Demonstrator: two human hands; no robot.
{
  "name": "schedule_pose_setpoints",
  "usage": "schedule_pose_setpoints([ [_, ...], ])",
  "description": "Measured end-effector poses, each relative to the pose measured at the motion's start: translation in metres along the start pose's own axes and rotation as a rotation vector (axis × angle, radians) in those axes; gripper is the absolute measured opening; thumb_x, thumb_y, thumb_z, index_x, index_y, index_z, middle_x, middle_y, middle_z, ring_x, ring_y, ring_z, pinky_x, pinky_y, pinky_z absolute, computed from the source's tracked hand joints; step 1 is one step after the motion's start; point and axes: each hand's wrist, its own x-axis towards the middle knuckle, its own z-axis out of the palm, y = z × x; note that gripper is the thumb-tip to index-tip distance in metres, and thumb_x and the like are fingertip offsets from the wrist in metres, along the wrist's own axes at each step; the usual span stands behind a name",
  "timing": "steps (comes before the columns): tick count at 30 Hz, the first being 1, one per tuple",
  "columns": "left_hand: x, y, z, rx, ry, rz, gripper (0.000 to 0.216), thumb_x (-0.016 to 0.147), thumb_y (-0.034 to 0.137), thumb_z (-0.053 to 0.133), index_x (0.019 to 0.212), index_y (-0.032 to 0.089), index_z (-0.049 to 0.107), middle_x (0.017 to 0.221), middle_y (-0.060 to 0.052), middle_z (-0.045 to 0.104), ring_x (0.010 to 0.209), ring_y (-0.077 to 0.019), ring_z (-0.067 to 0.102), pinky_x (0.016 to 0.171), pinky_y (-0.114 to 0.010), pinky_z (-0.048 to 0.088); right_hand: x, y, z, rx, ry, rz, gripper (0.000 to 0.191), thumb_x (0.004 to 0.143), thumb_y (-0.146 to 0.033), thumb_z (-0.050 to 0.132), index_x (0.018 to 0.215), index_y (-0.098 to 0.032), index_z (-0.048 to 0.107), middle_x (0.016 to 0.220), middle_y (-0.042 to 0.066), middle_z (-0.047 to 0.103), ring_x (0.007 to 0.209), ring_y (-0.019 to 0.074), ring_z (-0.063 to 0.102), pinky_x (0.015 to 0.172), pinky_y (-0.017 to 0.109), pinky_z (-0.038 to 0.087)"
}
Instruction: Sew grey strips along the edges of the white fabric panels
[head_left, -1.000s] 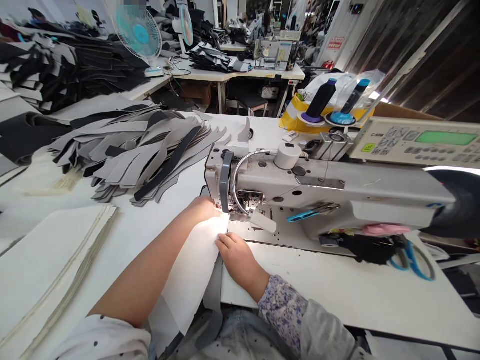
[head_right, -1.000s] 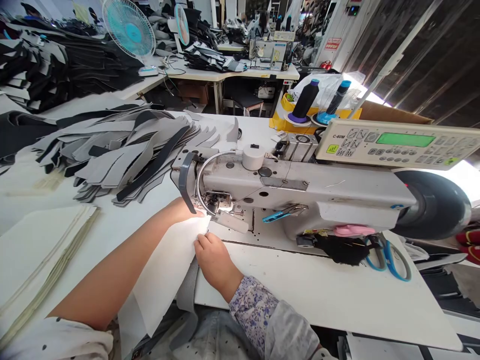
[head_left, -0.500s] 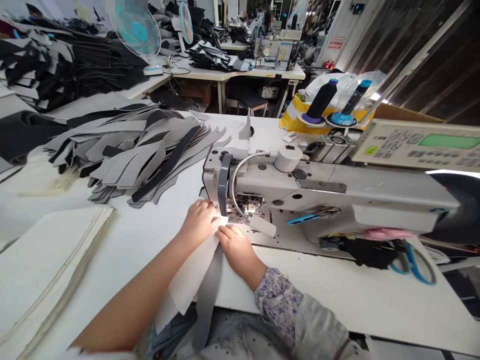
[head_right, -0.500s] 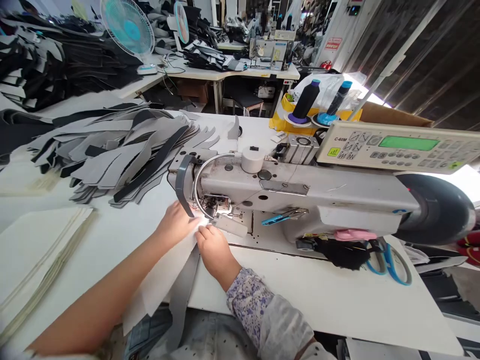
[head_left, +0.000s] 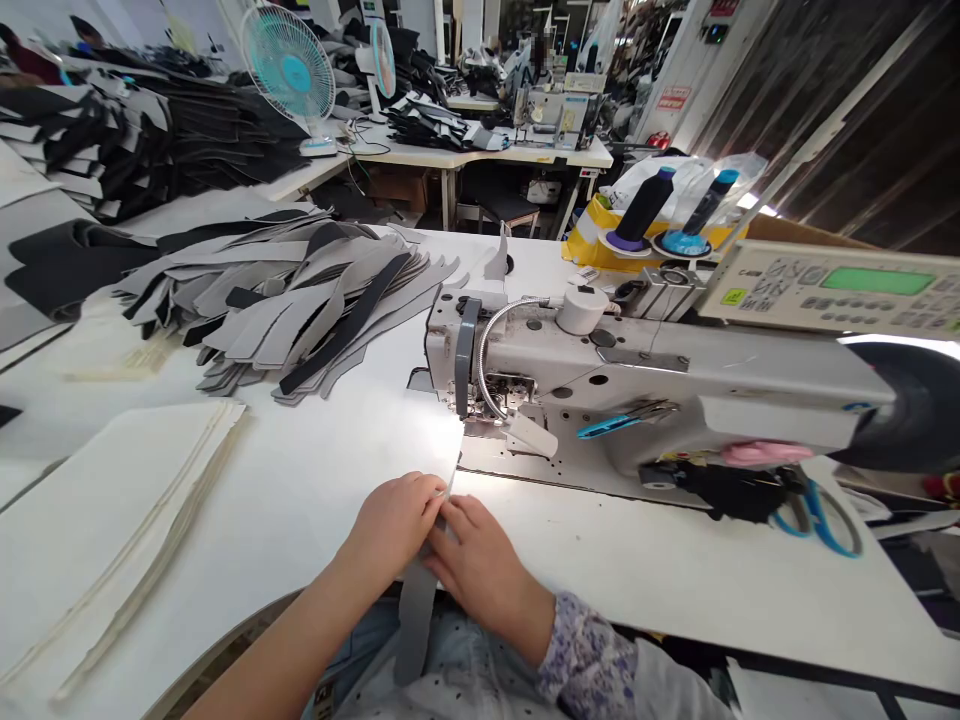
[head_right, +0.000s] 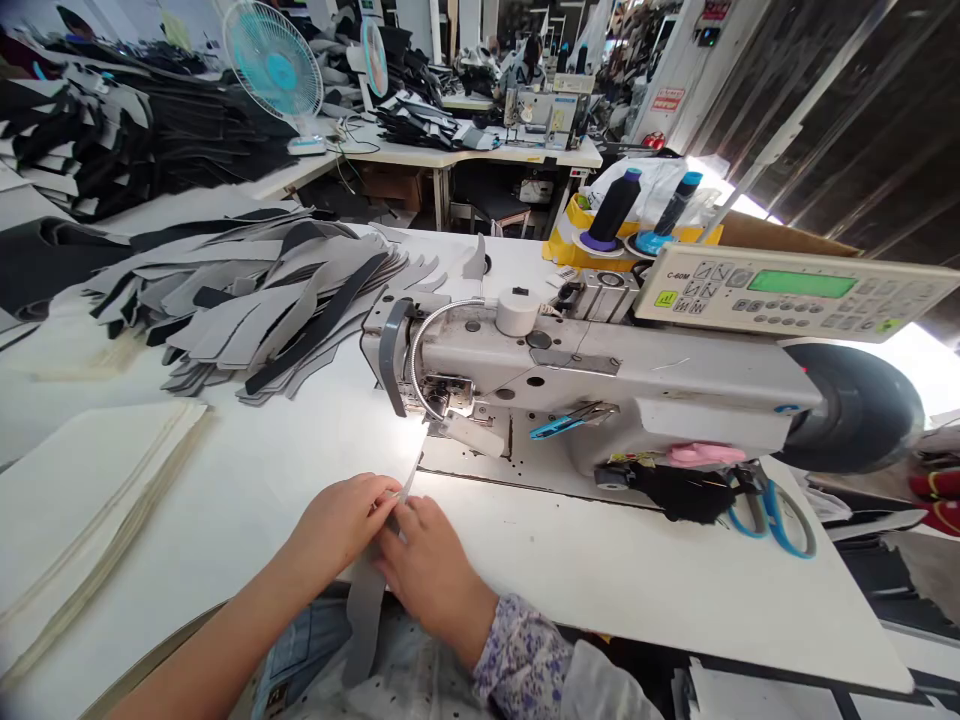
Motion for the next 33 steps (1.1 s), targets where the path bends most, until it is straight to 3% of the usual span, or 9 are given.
schedule_pose_setpoints([
  [3,0.005,0.0,0.004,0.045,-0.023,0.018,0.027,0.092,0.021,0.039,0.088,0.022,0.066,0.087,-0.002,0.068,0.084,-0.0171,0.062,0.07,-0.028,0.04,-0.012,-0.01,0.003,-0.017,-0.002,-0.006,0.049,0.091,-0.029,0.064,0.136,-0.016,0.049,0.141,0.015,0.048,0.129,0.0295,0.044,0.107,0.047,0.04],
  [9,0.018,0.0,0.007,0.121,-0.02,0.051,0.028,0.088,0.012,0.04,0.093,0.02,0.067,0.093,-0.005,0.069,0.091,-0.0189,0.063,0.078,-0.029,0.044,-0.008,-0.002,0.004,-0.024,-0.031,0.023,0.047,0.093,-0.022,0.059,0.137,-0.014,0.048,0.139,0.015,0.05,0.127,0.0284,0.046,0.109,0.047,0.039],
  [18,0.038,0.004,0.001,0.194,-0.033,0.018,0.029,0.083,0.006,0.045,0.101,0.018,0.065,0.103,-0.006,0.068,0.097,-0.0201,0.062,0.082,-0.03,0.046,-0.003,0.001,0.001,0.015,-0.043,0.026,0.044,0.09,-0.028,0.064,0.131,-0.014,0.054,0.138,0.014,0.052,0.125,0.0288,0.047,0.109,0.046,0.039],
  [28,0.057,0.009,0.002,0.12,0.056,-0.021,0.031,0.092,0.012,0.036,0.101,0.018,0.065,0.097,-0.008,0.065,0.083,-0.0179,0.062,0.073,-0.029,0.046,-0.01,-0.001,0.005,-0.064,-0.02,0.011,0.027,0.092,-0.026,0.062,0.116,-0.012,0.064,0.127,0.012,0.06,0.119,0.0277,0.053,0.104,0.041,0.045],
  [33,0.049,0.008,0.003,0.163,0.047,-0.003,0.037,0.08,-0.003,0.039,0.099,0.017,0.063,0.098,-0.008,0.063,0.082,-0.0161,0.062,0.073,-0.026,0.046,-0.009,-0.001,0.003,-0.074,-0.037,0.028,0.038,0.092,-0.032,0.064,0.125,-0.014,0.06,0.132,0.01,0.058,0.12,0.0291,0.052,0.105,0.043,0.045],
])
